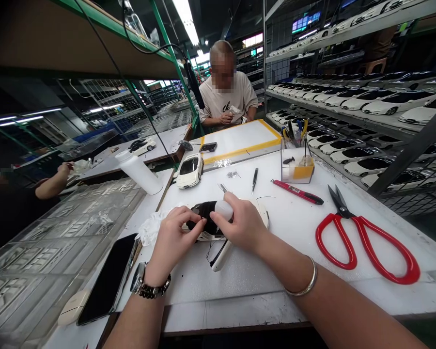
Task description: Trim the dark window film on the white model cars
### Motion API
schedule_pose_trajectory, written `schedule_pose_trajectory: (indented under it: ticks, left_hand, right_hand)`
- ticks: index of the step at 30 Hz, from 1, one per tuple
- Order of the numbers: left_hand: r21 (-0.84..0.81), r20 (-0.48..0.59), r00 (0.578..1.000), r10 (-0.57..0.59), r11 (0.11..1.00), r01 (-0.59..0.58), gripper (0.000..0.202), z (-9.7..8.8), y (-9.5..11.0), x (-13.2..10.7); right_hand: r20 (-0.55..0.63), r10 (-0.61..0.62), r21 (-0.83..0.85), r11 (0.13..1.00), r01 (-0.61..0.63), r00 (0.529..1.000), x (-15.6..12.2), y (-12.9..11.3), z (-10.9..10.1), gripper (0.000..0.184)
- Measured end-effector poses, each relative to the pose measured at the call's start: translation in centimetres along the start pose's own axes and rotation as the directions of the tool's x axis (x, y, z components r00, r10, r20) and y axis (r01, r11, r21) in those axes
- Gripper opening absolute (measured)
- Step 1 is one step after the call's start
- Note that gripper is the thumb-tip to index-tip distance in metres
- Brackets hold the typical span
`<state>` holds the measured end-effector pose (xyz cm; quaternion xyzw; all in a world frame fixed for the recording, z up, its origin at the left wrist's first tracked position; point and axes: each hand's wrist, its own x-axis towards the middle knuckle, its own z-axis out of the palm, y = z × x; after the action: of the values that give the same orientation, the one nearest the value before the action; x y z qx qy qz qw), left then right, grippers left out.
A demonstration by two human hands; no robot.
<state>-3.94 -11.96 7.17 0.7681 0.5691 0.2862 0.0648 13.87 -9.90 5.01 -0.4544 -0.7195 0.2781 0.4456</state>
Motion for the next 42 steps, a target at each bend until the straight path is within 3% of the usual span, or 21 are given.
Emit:
schedule_pose_trajectory:
  ticks: [42]
  left_hand:
    - [-0.008, 0.024, 0.999, -0.035, 0.999, 0.035, 0.015, -0.01, 0.1, -0.15]
  right_hand:
    - [0.033, -0.014, -0.014, 1.0, 0.015, 0.999, -0.15, 0.08, 0.45, 0.034]
